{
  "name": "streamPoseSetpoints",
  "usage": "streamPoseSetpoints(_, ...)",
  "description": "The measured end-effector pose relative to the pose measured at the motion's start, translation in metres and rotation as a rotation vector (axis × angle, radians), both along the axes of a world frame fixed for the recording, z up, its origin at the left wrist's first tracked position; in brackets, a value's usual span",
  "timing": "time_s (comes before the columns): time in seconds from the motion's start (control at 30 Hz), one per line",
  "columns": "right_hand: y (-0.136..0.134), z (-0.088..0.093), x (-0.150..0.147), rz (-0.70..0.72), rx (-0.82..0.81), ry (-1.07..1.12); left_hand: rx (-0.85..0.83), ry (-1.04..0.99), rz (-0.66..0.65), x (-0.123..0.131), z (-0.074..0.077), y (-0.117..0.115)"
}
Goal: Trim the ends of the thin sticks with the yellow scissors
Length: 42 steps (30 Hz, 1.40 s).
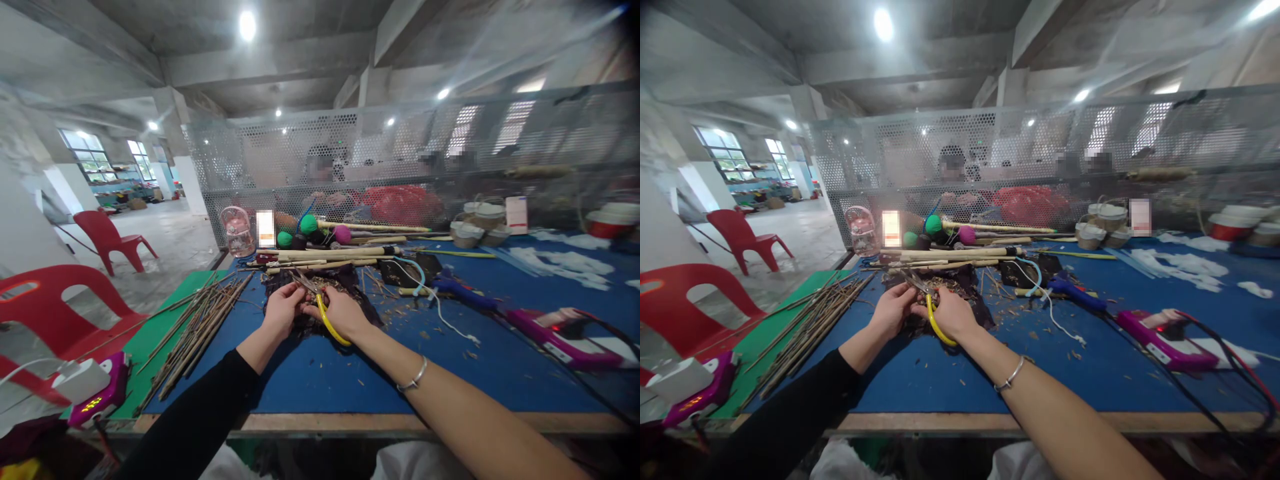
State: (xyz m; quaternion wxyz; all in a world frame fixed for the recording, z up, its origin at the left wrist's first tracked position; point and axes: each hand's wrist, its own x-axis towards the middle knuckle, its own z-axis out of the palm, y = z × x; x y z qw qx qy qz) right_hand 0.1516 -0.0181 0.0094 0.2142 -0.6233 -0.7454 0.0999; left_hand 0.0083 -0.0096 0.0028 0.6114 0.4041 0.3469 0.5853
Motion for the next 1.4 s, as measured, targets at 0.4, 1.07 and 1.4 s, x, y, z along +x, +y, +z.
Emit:
streamPoseSetpoints(0.4, 0.002, -0.008, -0.003, -0.046, -0.049, 0.023, -0.037, 0.025, 0.063, -0.002, -0.003, 0.004)
streamPoseSetpoints(1.07, 0.016, -0.007, 0.013, 0.0, 0.006, 0.274, 0.007, 0.033, 0.036, -0.003, 0.005, 0.001)
streamPoseSetpoints(1.4, 0.012, -0.002, 0.02, 0.133, 0.031, 0.284, -0.179, -0.174, -0.138, -0.016, 0.017, -0.001)
